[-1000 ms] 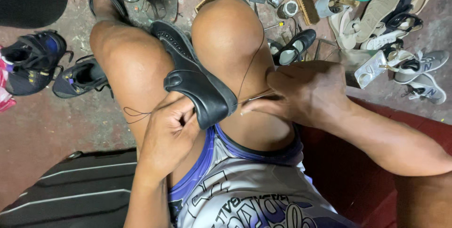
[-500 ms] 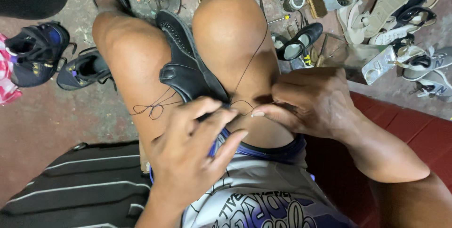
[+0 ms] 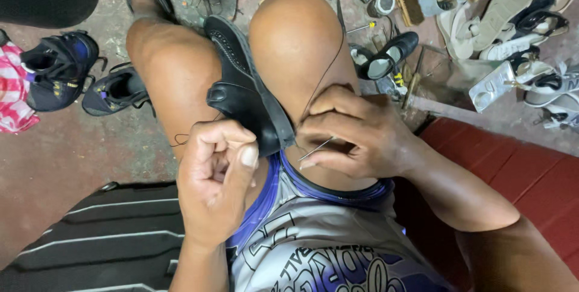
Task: The person is repairing a black shoe by hand-sewing the sole to the upper. They use a needle and thread to stitch along the edge of the shoe, pulling the thread tight after each stitch. The person holds the shoe between their legs while working.
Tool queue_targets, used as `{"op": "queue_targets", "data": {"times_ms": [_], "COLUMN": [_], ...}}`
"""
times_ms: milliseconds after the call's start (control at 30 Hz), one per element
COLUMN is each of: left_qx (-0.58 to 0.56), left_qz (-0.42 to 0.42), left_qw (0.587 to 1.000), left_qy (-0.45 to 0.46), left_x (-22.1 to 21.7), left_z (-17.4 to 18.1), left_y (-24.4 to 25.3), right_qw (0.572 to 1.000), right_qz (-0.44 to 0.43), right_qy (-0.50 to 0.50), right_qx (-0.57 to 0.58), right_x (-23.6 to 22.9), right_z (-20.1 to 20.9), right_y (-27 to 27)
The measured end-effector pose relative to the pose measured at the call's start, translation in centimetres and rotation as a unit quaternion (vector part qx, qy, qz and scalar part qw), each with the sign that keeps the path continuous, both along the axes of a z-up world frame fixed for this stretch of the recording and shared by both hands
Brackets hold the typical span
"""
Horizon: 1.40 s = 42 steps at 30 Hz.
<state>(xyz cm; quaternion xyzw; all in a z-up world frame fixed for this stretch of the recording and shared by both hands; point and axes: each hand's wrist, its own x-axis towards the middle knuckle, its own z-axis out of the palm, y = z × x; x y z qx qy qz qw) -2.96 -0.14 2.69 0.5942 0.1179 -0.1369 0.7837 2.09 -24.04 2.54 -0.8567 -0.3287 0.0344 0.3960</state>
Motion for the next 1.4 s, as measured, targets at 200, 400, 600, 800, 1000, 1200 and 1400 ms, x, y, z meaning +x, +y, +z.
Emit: {"op": "queue_targets", "data": {"times_ms": [200,400,600,800,1000,1200,1400], "left_qx": [0.314,0.449,0.425,0.232,0.185,0.01,0.257], "left_qz": [-0.119,-0.178,-0.184,-0.164,-0.09,-0.083,-0.208], "left_qw": [0.92,0.83,0.843,0.935,0.974,0.991,0.935], "left_qy": [-0.201,-0.279,-0.274,-0.215,-0.093,-0.106,-0.13], "left_x": [1.5,3.2,3.6,3.2,1.5,0.5,1.5], "left_z": [2.7,3.4,2.8,0.7,-0.1,2.2,2.6], "left_y": [0.3,-1.7,-1.6,0.3,0.6,-0.2,-1.2], "right_qw": [0.999,0.998,0.998,0.994,0.996,0.966,0.924], "right_qz": [-0.024,-0.031,-0.017,0.035,-0.043,0.018,-0.015], "right_qy": [0.024,0.042,0.041,0.046,-0.044,0.255,0.335], "right_qx": [-0.005,0.021,-0.044,-0.091,-0.058,0.049,0.183], "right_x": [-0.6,-0.4,-0.9,-1.0,-0.9,-1.0,-1.8], "right_z": [-0.3,-0.1,-0.5,-0.2,-0.8,0.5,2.7], "right_y": [-0.7,-0.4,-1.5,-2.3,0.9,-2.1,-2.2]}}
